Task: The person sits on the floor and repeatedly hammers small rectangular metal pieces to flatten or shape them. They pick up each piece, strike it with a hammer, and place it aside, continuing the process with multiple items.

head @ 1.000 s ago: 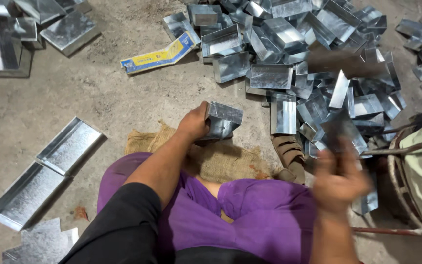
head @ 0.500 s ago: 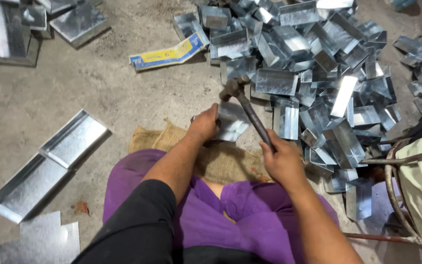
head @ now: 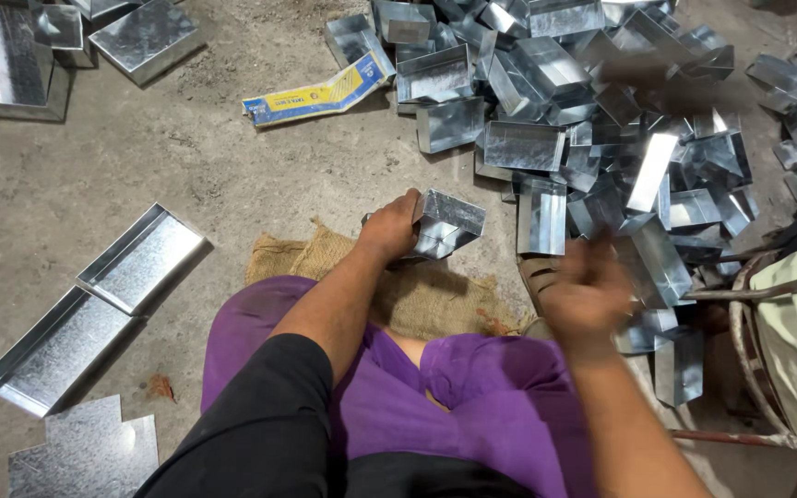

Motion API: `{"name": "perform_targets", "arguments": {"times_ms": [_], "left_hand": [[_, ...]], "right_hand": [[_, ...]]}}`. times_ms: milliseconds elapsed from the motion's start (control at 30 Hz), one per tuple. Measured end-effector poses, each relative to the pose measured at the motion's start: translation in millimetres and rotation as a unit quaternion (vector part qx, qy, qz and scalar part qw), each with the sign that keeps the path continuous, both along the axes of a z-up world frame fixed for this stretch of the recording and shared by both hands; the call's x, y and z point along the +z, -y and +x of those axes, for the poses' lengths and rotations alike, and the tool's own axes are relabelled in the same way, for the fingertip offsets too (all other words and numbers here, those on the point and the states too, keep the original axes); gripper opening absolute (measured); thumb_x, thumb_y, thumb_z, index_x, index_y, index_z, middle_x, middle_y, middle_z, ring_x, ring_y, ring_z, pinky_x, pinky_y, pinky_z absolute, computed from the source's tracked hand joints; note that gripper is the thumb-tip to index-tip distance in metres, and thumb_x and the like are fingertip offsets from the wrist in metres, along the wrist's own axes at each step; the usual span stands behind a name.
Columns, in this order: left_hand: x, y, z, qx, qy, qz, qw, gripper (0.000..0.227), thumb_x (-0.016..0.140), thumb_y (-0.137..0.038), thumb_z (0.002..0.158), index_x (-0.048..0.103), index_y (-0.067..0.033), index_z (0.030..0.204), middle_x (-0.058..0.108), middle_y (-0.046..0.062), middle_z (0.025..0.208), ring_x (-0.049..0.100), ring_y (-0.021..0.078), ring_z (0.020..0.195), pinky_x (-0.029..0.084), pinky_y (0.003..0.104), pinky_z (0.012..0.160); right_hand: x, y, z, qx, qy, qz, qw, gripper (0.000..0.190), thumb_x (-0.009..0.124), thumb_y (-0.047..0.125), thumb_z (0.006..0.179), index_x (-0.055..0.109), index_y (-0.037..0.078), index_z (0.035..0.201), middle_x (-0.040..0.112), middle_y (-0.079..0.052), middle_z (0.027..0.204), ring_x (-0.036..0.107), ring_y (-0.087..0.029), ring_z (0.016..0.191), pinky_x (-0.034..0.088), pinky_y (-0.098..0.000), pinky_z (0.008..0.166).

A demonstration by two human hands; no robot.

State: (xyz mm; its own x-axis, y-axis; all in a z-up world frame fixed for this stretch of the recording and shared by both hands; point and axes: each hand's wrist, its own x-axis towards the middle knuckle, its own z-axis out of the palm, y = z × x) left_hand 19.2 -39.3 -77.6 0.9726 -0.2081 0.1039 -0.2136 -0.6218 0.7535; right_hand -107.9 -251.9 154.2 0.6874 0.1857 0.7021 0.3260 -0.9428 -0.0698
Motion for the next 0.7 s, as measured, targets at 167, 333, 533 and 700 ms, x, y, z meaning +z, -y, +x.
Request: {"name": "perform_targets", "arguments": {"times_ms": [167,333,533,700], "left_hand": [[17,1,0,-0.019,-0.081,-0.004,0.996,0.051,0.069,-0.013,0.085,0.044,-0.01,0.13,0.068,0.023,0.112,0.067,0.0422,0.104,0.054,0.05,0.091],[37,-20,-9,0.009,-0.078,-0.023,0.997,0.056,0.069,-0.013,0.083,0.045,-0.0139,0.134,0.072,0.022,0.105,0.069,0.0419,0.1,0.055,0.049,0.087],[41,-21,0,-0.097,-0.039,0.225,0.969,0.031,0.064,-0.019,0.094,0.068,-0.0256,0.125,0.073,0.004,0.122,0.065,0.0291,0.12,0.036,0.062,0.117],[18,-15,0,0.106,0.19,0.255,0.942,0.072,0.072,-0.038,0.067,0.064,-0.0251,0.138,0.042,0.012,0.156,0.049,0.0465,0.139,0.022,0.085,0.107]], "right_hand": [[-50,3,5,0.0,-0.331,0.151,0.931,0.042,0.073,0.021,0.092,0.069,0.006,0.132,0.068,-0.01,0.071,0.062,-0.015,0.056,0.05,-0.0309,0.056],[-84,15,-23,0.008,-0.281,0.334,0.9,0.042,0.076,0.02,0.095,0.068,0.001,0.132,0.069,0.001,0.082,0.056,-0.005,0.066,0.046,-0.0223,0.058],[-108,35,-53,0.051,-0.18,0.447,0.875,0.033,0.071,0.011,0.1,0.067,-0.004,0.13,0.062,0.003,0.083,0.055,-0.002,0.069,0.045,-0.0182,0.061],[-90,33,-61,0.084,-0.119,0.44,0.886,0.041,0.066,0.01,0.102,0.057,-0.003,0.14,0.063,0.003,0.077,0.059,-0.003,0.065,0.047,-0.0186,0.059]]}}
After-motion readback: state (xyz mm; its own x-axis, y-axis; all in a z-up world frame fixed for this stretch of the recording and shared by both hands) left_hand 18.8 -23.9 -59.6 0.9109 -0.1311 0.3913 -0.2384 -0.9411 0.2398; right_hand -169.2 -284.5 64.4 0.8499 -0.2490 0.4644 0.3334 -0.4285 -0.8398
